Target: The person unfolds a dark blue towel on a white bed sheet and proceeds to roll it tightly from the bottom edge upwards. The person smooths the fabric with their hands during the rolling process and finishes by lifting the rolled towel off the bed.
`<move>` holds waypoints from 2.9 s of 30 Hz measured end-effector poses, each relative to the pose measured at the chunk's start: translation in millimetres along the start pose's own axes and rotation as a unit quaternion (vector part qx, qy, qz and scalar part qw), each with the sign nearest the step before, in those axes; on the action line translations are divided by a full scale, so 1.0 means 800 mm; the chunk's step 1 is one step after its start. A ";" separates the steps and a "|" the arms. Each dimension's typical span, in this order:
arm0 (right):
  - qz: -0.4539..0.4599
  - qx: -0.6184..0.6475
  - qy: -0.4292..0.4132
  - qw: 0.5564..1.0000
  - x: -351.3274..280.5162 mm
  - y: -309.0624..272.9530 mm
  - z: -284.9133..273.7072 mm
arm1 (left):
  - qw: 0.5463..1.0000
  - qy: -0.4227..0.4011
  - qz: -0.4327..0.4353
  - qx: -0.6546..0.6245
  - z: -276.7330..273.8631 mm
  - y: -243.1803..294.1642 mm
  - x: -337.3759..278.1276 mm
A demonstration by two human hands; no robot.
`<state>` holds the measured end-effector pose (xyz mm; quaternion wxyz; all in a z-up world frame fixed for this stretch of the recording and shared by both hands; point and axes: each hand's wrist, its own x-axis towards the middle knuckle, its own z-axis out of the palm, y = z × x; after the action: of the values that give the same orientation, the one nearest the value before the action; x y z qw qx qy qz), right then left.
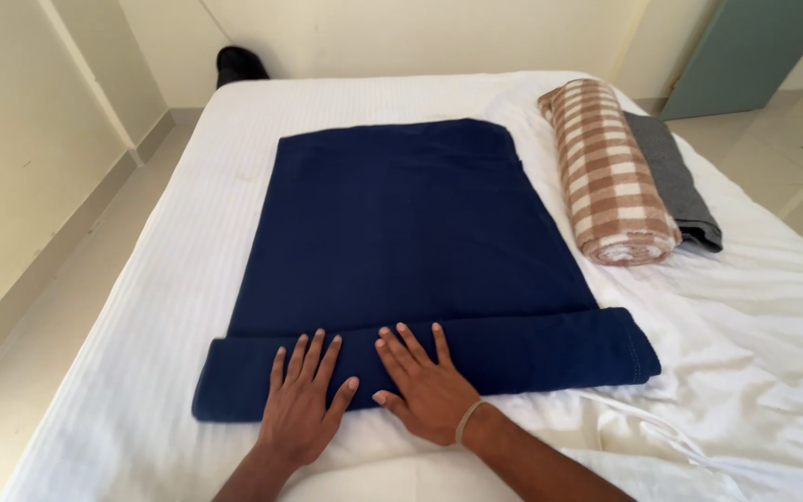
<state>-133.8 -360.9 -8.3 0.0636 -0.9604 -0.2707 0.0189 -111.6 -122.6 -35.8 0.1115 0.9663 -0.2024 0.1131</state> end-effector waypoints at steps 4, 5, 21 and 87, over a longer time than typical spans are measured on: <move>0.024 -0.175 0.151 0.973 -0.027 0.063 0.003 | 1.000 -0.016 -0.013 0.012 0.005 -0.002 -0.003; 0.121 -0.086 0.013 0.989 -0.039 0.076 -0.011 | 0.999 -0.021 -0.020 0.019 0.003 -0.001 0.000; 0.524 -0.022 0.141 0.839 -0.182 0.287 0.044 | 0.982 -0.068 -0.174 -0.001 -0.039 -0.034 0.007; 0.395 -0.060 0.339 0.852 -0.149 0.207 -0.045 | 0.836 0.038 -0.454 -0.305 -0.055 -0.131 0.024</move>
<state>-147.4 -567.4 6.0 0.0805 -0.9352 0.1687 -0.3007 -58.7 -24.3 -6.8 0.4472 0.8616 0.2394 0.0191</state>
